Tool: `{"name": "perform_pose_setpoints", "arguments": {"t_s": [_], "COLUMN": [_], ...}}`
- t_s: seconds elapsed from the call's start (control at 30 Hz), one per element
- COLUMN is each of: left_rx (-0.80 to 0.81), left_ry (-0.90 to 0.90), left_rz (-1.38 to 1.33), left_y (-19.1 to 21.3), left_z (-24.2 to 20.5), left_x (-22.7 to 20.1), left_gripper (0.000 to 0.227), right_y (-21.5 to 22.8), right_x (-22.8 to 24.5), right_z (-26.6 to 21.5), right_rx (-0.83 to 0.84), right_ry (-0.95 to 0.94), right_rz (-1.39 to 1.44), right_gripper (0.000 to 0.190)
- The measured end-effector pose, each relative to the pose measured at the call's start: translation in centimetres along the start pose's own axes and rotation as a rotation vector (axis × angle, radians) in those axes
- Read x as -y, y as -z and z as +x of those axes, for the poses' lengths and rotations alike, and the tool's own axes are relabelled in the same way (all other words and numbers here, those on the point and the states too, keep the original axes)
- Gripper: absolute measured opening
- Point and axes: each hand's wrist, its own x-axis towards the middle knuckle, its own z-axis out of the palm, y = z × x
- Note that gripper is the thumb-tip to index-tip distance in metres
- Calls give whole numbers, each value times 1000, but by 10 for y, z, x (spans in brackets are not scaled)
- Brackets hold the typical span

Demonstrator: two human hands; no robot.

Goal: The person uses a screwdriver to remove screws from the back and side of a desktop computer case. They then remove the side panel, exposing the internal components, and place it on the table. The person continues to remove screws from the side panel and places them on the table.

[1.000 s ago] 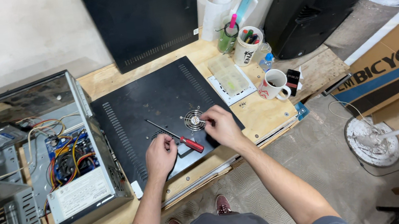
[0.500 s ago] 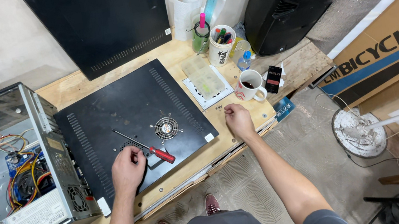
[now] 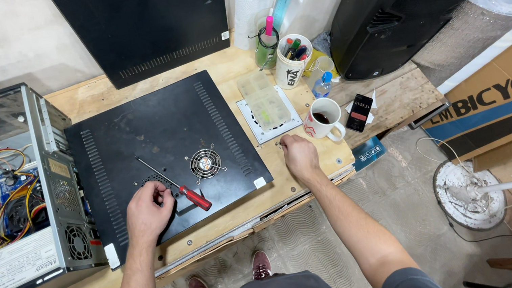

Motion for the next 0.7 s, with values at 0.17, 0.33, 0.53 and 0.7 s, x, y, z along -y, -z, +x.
{"name": "perform_pose_setpoints", "arguments": {"t_s": [0.17, 0.33, 0.53, 0.7], "left_rx": [-1, 1, 0, -4], "left_ry": [2, 13, 17, 13], "left_rz": [15, 6, 14, 10], "left_y": [-1, -1, -1, -2], "left_z": [0, 0, 2, 0], "left_x": [0, -1, -1, 2], "left_gripper": [11, 11, 12, 11], "right_y": [4, 7, 10, -7], "right_x": [1, -1, 3, -5], "right_z": [-1, 2, 3, 7], "right_rx": [43, 43, 50, -10], "right_ry": [15, 10, -33, -26], "right_rz": [-12, 23, 46, 107], "right_gripper": [12, 13, 12, 11]}}
